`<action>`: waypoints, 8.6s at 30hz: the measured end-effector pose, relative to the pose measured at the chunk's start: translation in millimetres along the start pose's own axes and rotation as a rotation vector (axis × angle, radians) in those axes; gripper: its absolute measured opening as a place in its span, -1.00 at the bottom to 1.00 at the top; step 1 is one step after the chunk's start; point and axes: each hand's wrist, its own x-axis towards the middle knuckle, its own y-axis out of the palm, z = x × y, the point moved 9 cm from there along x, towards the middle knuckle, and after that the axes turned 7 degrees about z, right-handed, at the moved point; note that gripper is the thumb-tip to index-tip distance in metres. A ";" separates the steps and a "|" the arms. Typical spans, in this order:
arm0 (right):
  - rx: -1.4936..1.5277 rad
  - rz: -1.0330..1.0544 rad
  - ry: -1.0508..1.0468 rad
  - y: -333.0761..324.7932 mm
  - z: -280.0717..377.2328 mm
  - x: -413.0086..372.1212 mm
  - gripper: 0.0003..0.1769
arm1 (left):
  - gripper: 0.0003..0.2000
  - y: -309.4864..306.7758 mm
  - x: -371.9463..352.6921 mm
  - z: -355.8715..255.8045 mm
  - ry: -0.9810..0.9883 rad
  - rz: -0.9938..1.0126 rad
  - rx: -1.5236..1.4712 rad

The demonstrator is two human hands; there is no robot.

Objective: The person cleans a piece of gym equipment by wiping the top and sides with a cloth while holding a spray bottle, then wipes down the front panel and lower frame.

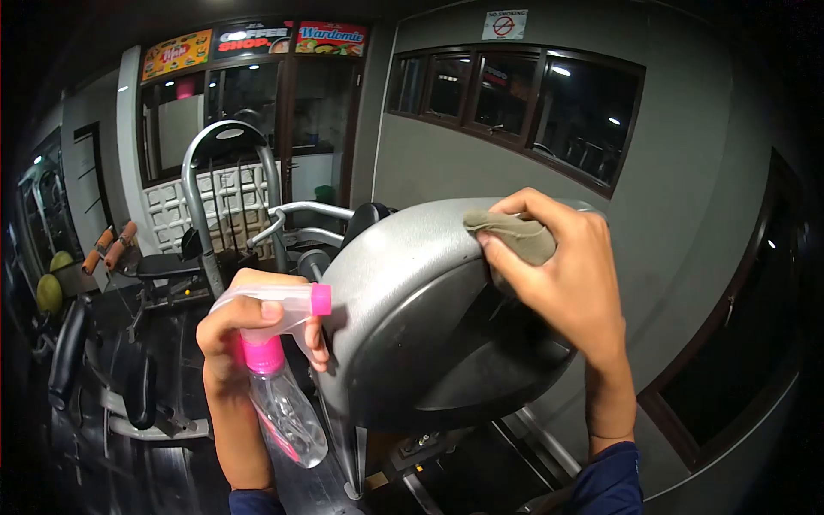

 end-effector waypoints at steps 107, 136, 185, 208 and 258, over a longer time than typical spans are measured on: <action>-0.139 -0.815 0.522 107.4 34.8 -224.8 -0.71 | -0.57 0.0 -86.4 95.4 -0.007 0.401 -0.232; -0.133 -0.493 0.230 186.2 105.4 -194.5 -0.41 | -0.55 -32.4 -93.4 73.2 0.088 0.332 -0.240; -0.676 0.371 0.159 92.7 154.4 13.6 -0.71 | -0.65 -68.0 28.2 52.2 -0.019 0.550 -0.303; -0.927 0.097 0.645 90.8 153.6 24.9 -0.70 | -0.78 -62.5 38.7 120.8 -0.244 1.089 -0.515; -1.050 -0.281 0.621 171.5 192.5 -43.6 -0.54 | -0.83 -78.5 -38.5 160.8 -0.427 0.938 -0.673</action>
